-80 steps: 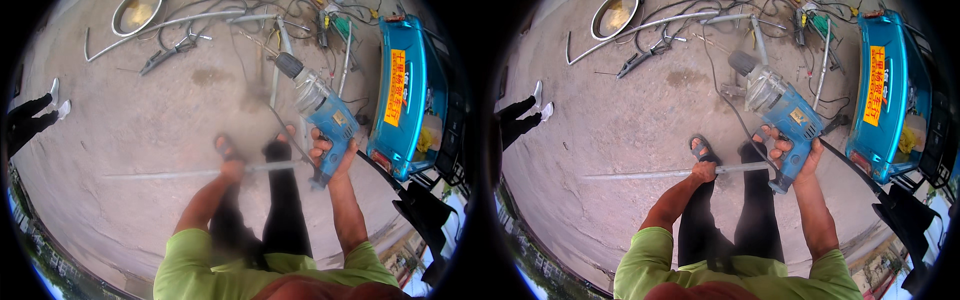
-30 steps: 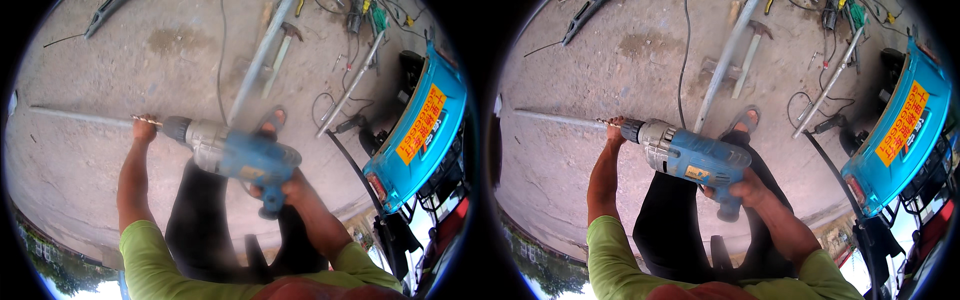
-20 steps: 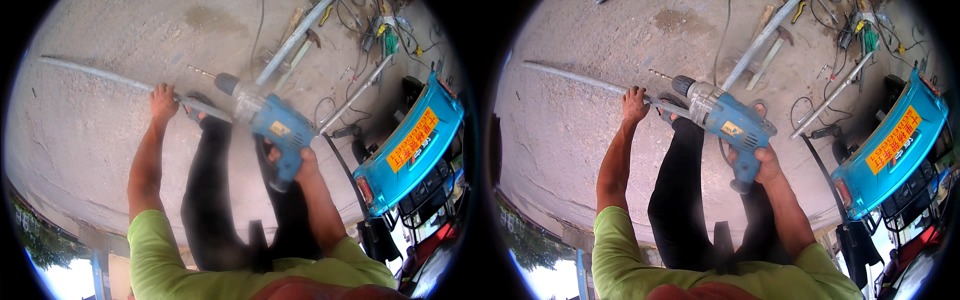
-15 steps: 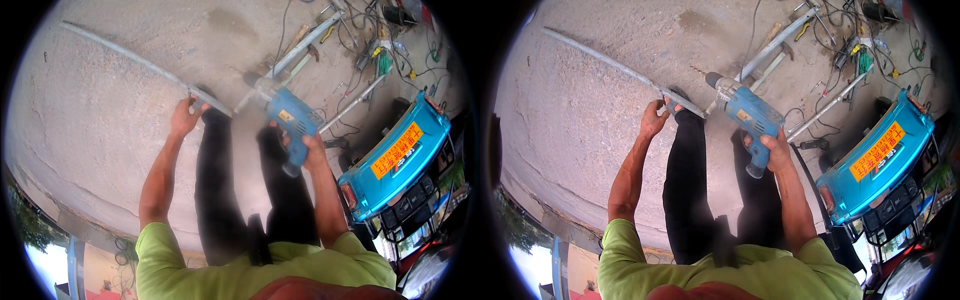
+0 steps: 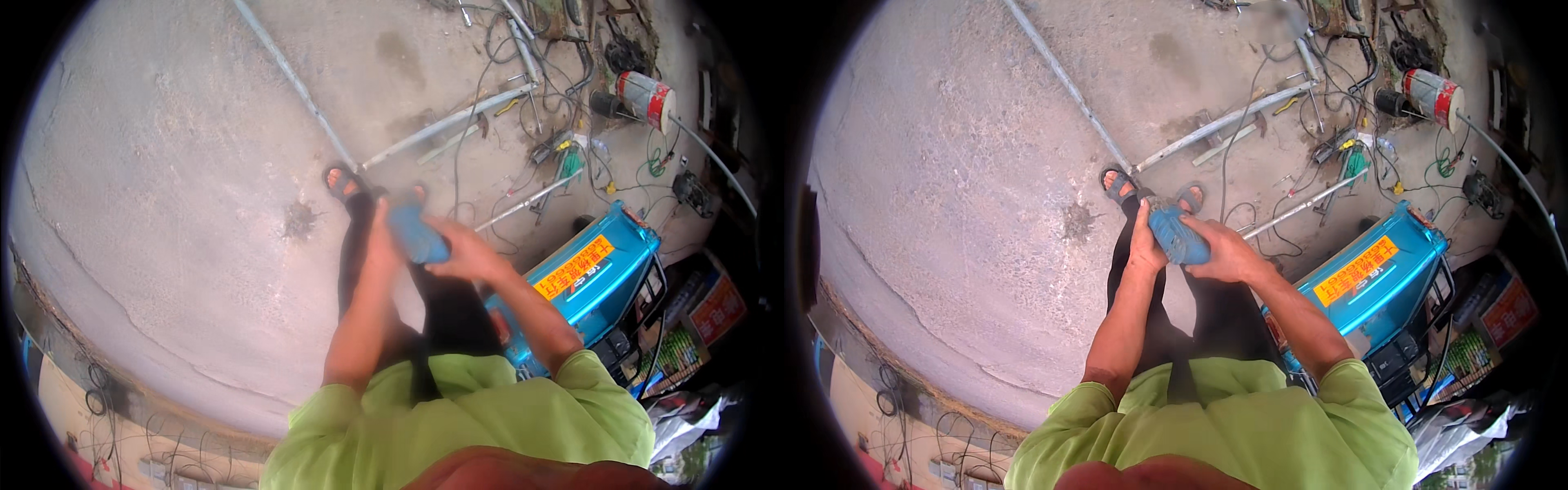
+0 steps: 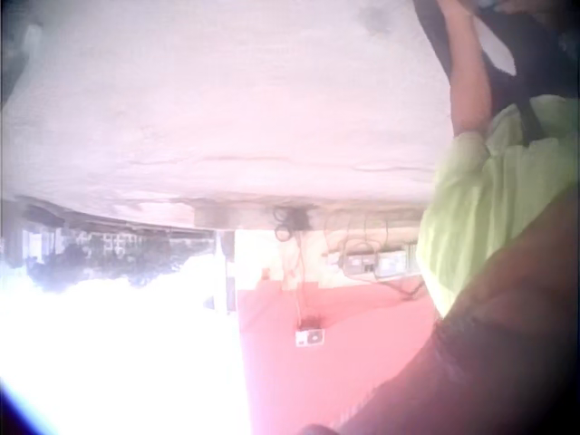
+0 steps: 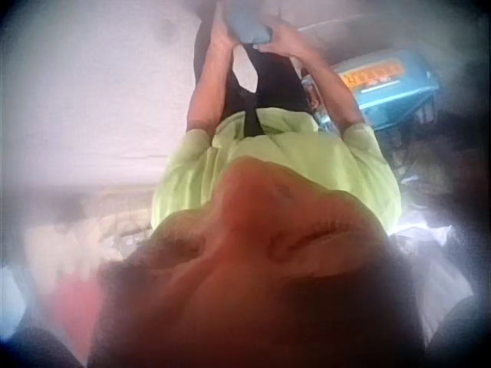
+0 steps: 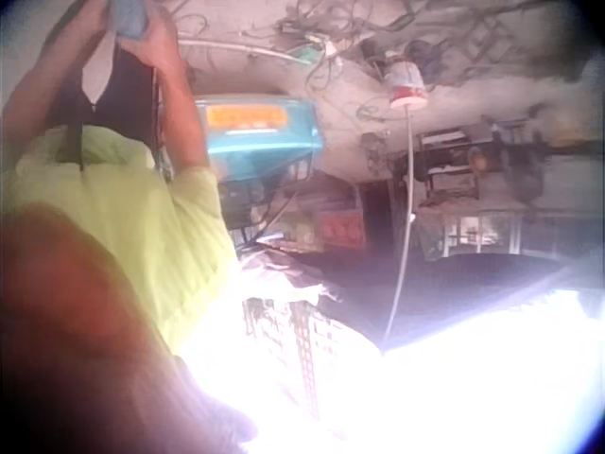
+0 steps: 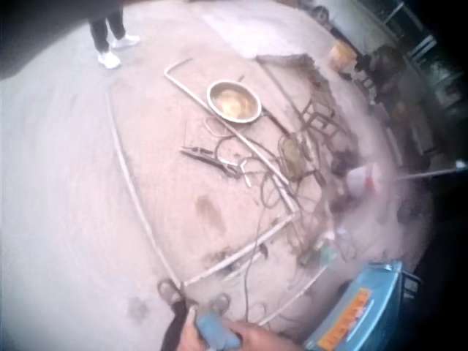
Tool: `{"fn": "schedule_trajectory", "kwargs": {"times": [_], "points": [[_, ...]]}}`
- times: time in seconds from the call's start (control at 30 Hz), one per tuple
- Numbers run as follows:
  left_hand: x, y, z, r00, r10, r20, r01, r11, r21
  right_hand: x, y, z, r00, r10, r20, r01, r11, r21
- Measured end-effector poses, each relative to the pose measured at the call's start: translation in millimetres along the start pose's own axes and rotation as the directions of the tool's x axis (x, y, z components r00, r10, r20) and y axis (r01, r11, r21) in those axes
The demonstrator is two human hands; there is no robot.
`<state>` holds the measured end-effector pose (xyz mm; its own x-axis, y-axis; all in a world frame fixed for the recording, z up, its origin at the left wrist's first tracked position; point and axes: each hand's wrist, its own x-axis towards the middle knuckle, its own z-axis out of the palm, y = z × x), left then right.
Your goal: The person uses a power drill to create holes in metal pipes and then drills into the side of a blue electric tricycle to attach a metal frame.
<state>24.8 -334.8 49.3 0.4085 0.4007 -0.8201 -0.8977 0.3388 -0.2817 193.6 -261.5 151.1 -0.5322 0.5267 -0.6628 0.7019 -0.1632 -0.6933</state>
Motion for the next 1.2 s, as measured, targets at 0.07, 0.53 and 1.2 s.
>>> {"fn": "schedule_trajectory", "kwargs": {"times": [0.07,0.53,1.2], "points": [[5,4,-13,0.997,-0.068,-0.035,0.066,0.995,-0.074,3,-6,9,0.999,0.031,-0.010,-0.031,0.999,-0.018],[36,-33,-25,0.993,0.021,0.114,0.005,0.975,-0.223,7,-9,-5,0.939,0.322,0.119,-0.212,0.815,-0.539],[127,-48,-36,0.983,0.018,-0.181,-0.068,0.960,-0.273,84,78,-27,0.887,0.294,0.357,-0.024,0.799,-0.601]]}}
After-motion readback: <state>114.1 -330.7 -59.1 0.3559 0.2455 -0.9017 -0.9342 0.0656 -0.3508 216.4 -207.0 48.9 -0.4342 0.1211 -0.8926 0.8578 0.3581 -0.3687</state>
